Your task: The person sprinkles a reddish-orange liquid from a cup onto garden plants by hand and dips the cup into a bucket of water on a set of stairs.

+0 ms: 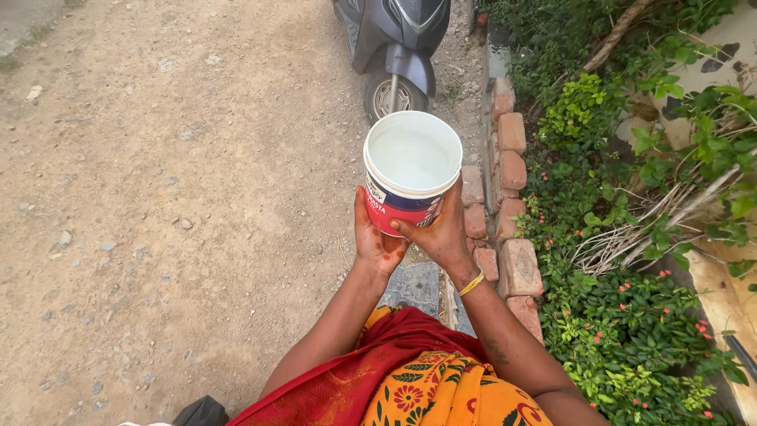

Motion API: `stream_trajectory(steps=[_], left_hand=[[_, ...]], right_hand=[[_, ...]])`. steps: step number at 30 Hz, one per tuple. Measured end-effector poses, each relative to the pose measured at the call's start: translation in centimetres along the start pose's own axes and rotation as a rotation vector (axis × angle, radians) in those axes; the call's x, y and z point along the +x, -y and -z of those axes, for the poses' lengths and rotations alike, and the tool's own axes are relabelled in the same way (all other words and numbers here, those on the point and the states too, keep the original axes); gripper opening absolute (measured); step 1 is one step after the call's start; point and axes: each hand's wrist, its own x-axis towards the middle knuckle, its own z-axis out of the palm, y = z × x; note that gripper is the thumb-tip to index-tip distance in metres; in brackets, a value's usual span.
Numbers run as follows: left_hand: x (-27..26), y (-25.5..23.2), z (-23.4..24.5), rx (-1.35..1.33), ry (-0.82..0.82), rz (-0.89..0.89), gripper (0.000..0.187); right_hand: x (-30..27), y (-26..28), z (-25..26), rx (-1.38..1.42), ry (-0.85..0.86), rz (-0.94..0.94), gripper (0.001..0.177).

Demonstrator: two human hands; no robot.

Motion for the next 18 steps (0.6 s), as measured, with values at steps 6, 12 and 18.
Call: stream_trajectory(steps=[6,12,18], left_hand=[[10.8,-2.3,-0.8,-0.031,0.010,0.005,0.080],[17.2,-5.1,-0.7,0.005,-0.016,-0.065,0.079],[21.6,-9.0,0.3,-0.002,-0.053,-0.109,0.077]], right_hand=[[10.1,-5.3,0.0,-0.016,0.032,0.043,0.121],[16.6,-9.3,-2.0,0.029,0.077,0.001,0.118],[21.6,-12.0,-5.4,0.020,0.123,0.011,0.118]])
